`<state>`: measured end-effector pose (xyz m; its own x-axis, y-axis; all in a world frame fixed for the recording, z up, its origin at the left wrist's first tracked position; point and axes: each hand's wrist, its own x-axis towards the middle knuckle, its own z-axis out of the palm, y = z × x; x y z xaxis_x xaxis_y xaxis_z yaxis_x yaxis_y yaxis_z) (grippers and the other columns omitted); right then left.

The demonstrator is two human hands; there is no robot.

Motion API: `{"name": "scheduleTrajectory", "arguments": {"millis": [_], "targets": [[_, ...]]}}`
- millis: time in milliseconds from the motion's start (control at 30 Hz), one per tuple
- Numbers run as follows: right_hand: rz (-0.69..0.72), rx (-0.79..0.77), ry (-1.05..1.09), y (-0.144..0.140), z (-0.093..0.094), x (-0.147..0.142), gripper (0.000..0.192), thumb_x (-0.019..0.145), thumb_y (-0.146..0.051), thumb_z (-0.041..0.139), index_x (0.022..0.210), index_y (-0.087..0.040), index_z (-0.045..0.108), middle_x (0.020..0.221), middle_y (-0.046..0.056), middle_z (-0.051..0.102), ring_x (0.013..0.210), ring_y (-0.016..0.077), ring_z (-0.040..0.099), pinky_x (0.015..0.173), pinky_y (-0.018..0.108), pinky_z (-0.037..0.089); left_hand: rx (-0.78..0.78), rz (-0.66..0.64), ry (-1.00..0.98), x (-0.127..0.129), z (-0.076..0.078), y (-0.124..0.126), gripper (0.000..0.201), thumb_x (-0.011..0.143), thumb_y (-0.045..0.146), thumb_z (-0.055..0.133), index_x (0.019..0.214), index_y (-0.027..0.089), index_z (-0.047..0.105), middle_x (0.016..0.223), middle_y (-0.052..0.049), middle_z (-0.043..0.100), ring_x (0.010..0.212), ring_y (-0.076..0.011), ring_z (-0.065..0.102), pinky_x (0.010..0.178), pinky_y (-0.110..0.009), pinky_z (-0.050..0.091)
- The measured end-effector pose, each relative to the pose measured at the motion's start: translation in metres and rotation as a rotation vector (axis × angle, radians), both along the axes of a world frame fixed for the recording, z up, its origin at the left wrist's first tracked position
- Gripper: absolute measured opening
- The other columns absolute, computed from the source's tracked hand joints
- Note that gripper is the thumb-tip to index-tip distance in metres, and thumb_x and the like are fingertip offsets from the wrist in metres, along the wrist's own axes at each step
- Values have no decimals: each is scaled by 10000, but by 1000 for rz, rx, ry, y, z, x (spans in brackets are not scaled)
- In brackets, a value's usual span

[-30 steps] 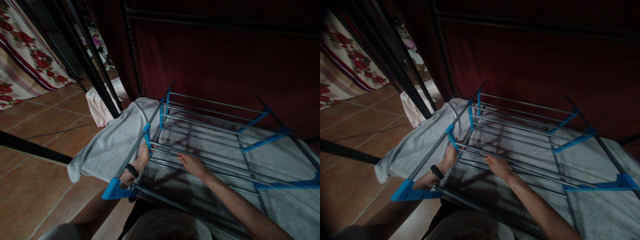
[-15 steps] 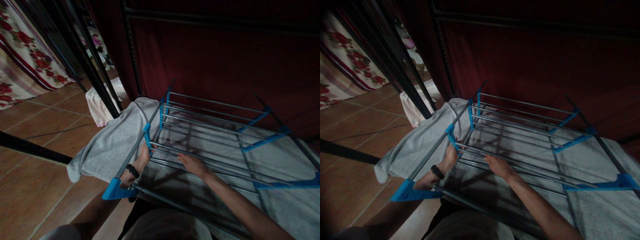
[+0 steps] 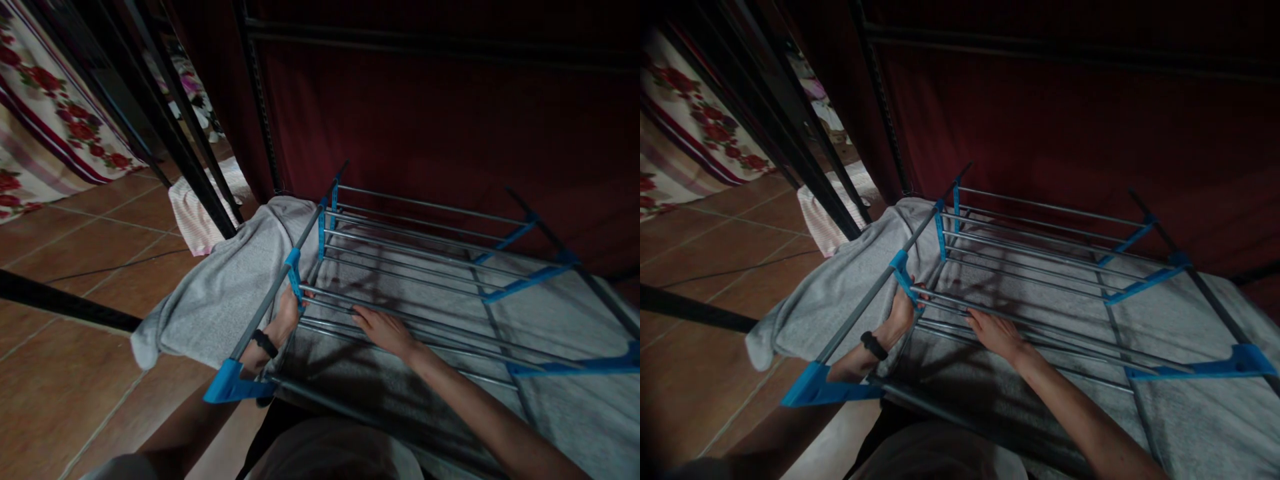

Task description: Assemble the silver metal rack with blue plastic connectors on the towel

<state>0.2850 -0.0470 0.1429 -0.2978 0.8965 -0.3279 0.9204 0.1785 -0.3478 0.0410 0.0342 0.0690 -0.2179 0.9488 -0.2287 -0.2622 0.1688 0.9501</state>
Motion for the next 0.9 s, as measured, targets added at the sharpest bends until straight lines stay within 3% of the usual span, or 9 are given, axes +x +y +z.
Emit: {"name": "scheduleTrajectory", "arguments": {"millis": [100, 333, 467, 633, 900], "targets": [[-4, 30, -24, -2, 1, 1, 496, 1047, -479, 283, 1414, -241, 517, 1312, 93, 667, 1150, 279, 660, 946, 398, 501, 8, -3, -25, -1, -2, 2, 307, 822, 516, 571, 814, 210, 582, 622, -19, 648, 500, -155, 561, 427, -253, 391], [43, 100, -70, -3, -2, -2, 355, 1056, -343, 303, 1162, -229, 622, 1033, 80, 748, 980, 248, 714, 797, 324, 508, 31, -9, -4, 0, -1, 1, 259, 836, 469, 545, 794, 217, 587, 565, -16, 629, 493, -160, 556, 436, -250, 390], [41, 141, -75, -4, -4, -2, 361, 1061, -349, 288, 1155, -239, 618, 1089, 81, 740, 993, 233, 708, 800, 313, 500, 49, -15, -4, -1, -3, 1, 242, 826, 462, 557, 810, 223, 588, 595, -16, 644, 509, -159, 570, 434, -244, 383], [14, 145, -56, -7, -2, -3, 398, 1063, -410, 289, 1303, -250, 563, 1205, 72, 712, 1076, 229, 684, 873, 323, 496, 67, -19, 8, -2, -5, 1, 238, 832, 452, 556, 863, 222, 608, 595, -15, 646, 517, -164, 576, 443, -250, 397], [52, 147, -112, -3, -2, -5, 328, 1060, -358, 320, 1146, -227, 608, 1099, 83, 738, 1020, 235, 701, 816, 312, 507, 49, -26, 2, -2, -6, 3, 263, 857, 488, 535, 839, 235, 605, 581, -25, 655, 509, -183, 581, 416, -274, 371]]}}
